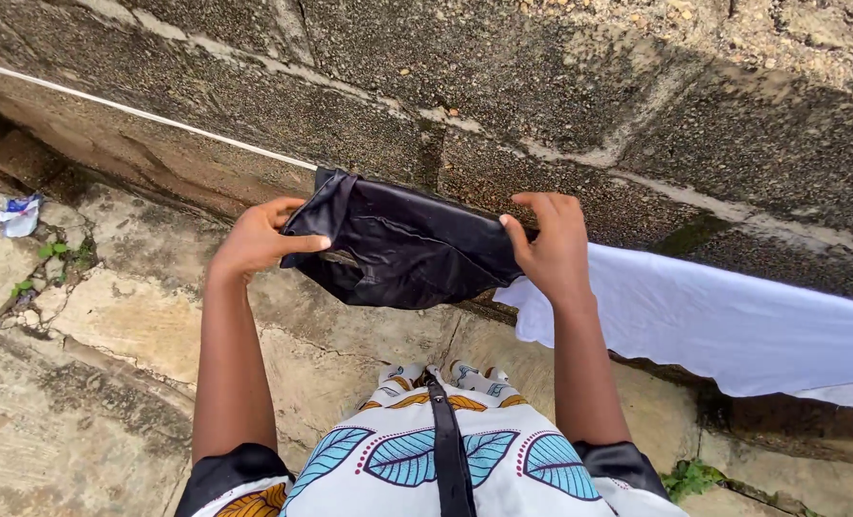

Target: The recorder takes washed clothes from a green bucket and hangs them on a clothesline outdoors.

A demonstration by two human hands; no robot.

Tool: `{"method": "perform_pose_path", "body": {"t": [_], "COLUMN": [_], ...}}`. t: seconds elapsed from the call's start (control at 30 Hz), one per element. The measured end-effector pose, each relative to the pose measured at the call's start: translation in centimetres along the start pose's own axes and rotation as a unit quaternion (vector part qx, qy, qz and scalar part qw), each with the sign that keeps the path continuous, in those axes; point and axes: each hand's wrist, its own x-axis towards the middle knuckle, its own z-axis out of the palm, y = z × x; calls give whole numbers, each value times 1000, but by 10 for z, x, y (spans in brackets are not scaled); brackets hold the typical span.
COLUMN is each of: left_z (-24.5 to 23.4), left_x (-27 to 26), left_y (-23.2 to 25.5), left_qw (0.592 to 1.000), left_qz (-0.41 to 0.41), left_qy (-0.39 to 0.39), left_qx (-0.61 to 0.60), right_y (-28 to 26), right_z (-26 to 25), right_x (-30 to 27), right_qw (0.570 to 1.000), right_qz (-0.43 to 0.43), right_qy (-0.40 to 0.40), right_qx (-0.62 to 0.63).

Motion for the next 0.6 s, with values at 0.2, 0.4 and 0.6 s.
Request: {"method": "perform_pose_path", "body": {"t": [0.2, 0.4, 0.6], "left_z": [11, -3, -26], "left_x": [40, 49, 64], "left_y": [-3, 11, -3], "left_qw": [993, 956, 899], "left_qz": [101, 39, 73], "left_qy": [1, 1, 15], "left_qx": [-60, -289, -432], "right_y": [-14, 6, 40], "right_z": [17, 56, 89], "right_x": [-49, -77, -81], "right_qw": [924, 892, 887], "right_qz": [302, 395, 347], "right_qy": [233, 215, 256], "right_qx": [-18, 55, 167]}}
